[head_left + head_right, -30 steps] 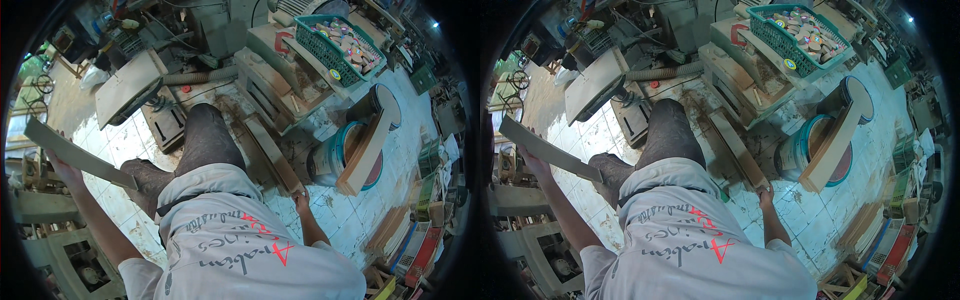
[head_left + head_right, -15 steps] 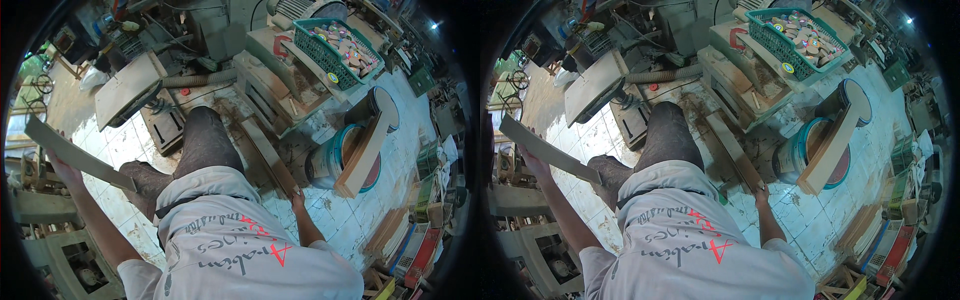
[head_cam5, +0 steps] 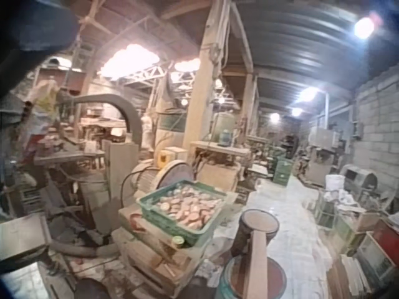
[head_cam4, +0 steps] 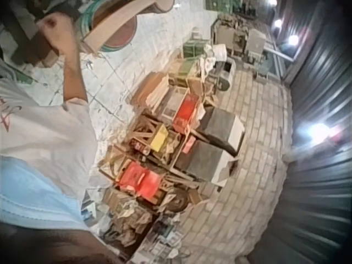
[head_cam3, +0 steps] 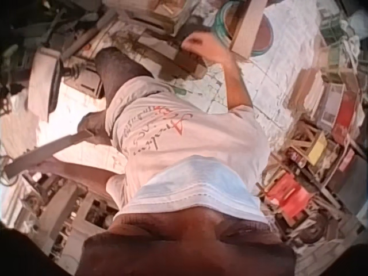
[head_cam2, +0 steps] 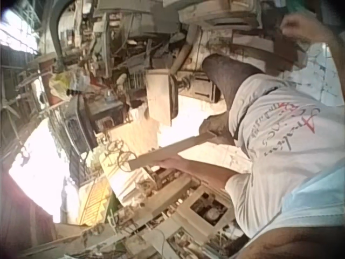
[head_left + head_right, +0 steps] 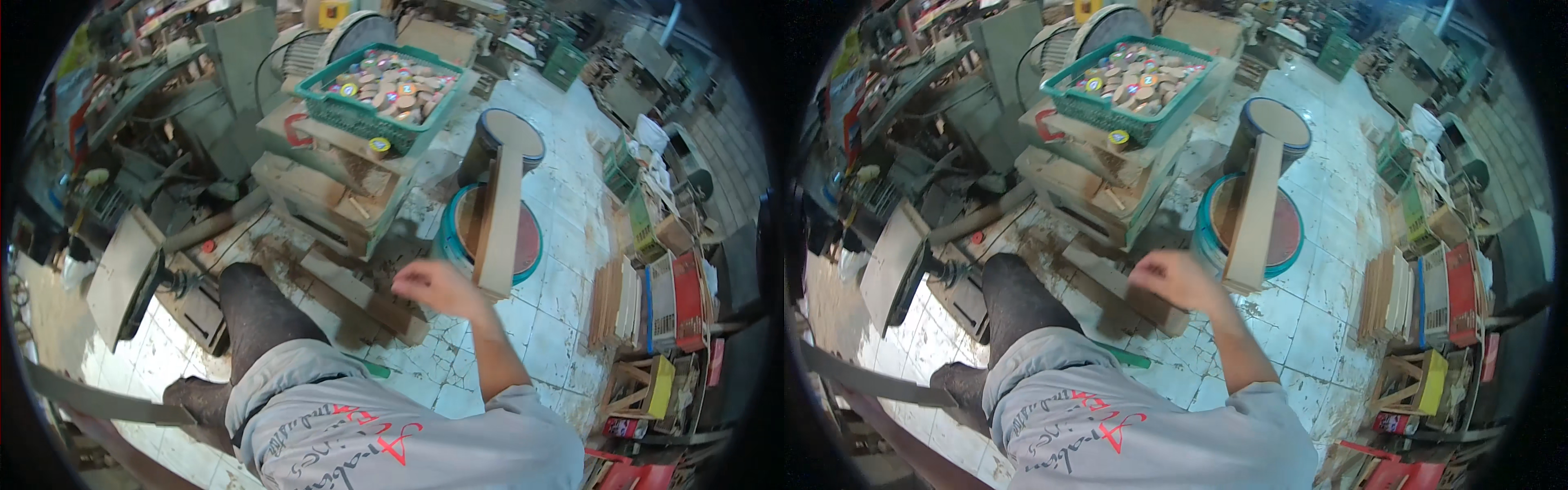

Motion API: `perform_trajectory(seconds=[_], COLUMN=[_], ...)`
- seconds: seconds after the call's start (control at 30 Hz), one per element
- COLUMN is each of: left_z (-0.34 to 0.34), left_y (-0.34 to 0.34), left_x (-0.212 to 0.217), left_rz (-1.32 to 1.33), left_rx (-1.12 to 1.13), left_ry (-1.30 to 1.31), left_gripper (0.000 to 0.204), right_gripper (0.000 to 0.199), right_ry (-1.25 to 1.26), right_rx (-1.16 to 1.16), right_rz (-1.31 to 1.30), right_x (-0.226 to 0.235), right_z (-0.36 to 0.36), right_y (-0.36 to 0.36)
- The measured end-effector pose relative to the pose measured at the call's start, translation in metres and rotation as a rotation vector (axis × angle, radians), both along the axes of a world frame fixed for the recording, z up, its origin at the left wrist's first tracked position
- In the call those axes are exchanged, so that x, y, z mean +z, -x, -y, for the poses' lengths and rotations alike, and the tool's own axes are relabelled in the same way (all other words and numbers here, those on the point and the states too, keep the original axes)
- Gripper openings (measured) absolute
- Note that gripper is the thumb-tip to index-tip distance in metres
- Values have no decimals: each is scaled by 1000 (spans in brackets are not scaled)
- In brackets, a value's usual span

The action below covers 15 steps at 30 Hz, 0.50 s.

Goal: The person sits on the floor and uses a drill press to drill holes into rectangular wooden planks. They repeatedly pick up planks, position them under the drill bit, operate the machine, and inspect the drilled holes before moving to the next piece.

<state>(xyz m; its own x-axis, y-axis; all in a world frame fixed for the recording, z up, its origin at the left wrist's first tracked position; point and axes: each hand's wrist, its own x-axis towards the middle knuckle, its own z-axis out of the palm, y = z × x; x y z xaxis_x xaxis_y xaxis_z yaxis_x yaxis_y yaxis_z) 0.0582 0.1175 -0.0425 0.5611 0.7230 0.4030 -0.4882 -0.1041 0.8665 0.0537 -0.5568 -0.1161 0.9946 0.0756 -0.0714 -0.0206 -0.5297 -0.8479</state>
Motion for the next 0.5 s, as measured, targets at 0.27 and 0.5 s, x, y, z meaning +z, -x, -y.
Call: perform_trajectory(seconds=[0.27,0.5], left_z=[-50,-88], left_y=[10,23], left_x=[-33,-47], left_rz=[7,-22], left_rx=[-31,-78], left_ry=[-260,-387], left_gripper=[62,60], right_gripper=[78,83], right_ry=[902,558], right_rx=[-939,-924], right_rz=[86,-16], right_x=[-54,-61], right_z=[166,177], right_y=[-30,-27])
